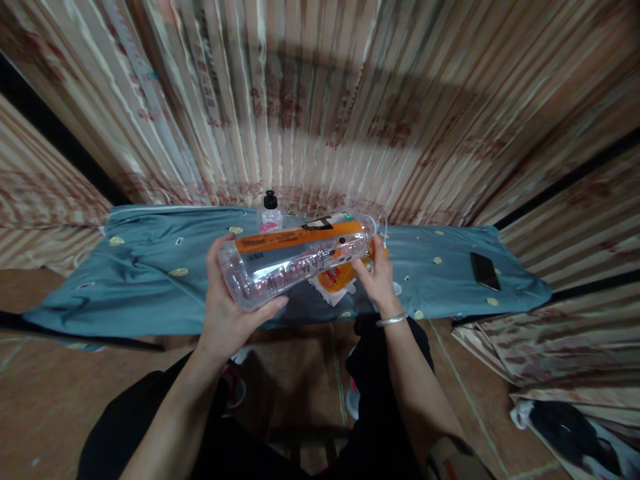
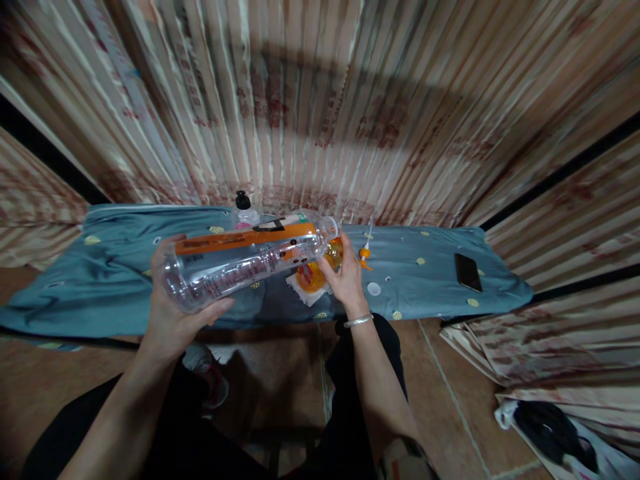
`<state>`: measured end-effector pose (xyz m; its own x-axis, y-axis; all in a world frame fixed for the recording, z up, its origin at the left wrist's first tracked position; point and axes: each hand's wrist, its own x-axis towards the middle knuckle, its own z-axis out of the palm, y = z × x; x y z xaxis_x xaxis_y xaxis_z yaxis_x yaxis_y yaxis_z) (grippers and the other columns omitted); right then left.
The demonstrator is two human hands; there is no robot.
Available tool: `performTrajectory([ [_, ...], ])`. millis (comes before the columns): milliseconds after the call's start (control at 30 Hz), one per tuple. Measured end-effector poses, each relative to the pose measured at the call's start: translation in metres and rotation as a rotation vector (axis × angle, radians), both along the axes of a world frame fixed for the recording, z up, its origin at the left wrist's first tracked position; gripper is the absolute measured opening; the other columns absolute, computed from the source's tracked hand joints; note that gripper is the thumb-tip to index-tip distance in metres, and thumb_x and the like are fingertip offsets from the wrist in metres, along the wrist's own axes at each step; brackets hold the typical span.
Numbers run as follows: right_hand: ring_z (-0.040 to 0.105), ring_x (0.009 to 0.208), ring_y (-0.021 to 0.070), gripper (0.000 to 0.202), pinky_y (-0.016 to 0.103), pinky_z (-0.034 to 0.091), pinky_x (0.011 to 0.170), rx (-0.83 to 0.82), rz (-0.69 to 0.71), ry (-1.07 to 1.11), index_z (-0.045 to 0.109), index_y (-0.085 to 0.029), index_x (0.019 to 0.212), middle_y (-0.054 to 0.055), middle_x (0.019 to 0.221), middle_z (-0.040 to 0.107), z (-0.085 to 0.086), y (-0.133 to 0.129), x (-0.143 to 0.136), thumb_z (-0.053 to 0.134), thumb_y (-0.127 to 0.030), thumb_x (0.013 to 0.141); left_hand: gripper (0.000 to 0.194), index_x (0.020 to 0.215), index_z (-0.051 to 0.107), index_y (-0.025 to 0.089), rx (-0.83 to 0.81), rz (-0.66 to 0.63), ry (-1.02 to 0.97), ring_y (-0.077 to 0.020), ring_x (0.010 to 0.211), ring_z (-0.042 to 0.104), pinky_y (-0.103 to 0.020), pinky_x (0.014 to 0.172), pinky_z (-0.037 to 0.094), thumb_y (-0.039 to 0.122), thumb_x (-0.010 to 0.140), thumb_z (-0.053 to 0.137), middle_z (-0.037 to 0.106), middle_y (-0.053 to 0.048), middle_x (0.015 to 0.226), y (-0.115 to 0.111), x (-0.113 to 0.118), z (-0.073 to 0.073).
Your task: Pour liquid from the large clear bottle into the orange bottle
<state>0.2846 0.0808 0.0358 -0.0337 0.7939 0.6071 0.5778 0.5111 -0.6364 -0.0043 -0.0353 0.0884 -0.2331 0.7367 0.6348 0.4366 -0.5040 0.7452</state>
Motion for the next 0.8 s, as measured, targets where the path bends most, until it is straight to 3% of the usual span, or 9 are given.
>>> performTrajectory([
  [367, 0.071, 0.129, 0.0358, 0.071, 0.060, 0.056, 0.112, 0.006, 0.013, 0.015, 0.052, -0.022, 0.153, 0.018, 0.143, 0.072, -0.0016, 0.0009, 0.0020, 0.070, -0.054, 0.093, 0.100, 0.153, 0.044, 0.031, -0.051, -0.036, -0.047, -0.0400, 0.126, 0.071, -0.067, 0.114, 0.058, 0.057, 0.070, 0.095, 0.061, -0.014, 0.145, -0.0018, 0.0001, -0.0002],
  [800, 0.070, 0.131, 0.0345, 0.069, 0.058, 0.055, 0.114, -0.019, 0.025, 0.029, 0.052, -0.022, 0.153, 0.016, 0.136, 0.075, 0.0015, -0.0016, -0.0007, 0.069, -0.053, 0.094, 0.097, 0.152, 0.046, 0.027, -0.043, -0.034, -0.065, -0.0386, 0.128, 0.070, -0.061, 0.115, 0.058, 0.055, 0.072, 0.094, 0.063, -0.013, 0.141, -0.0029, 0.0010, 0.0028],
])
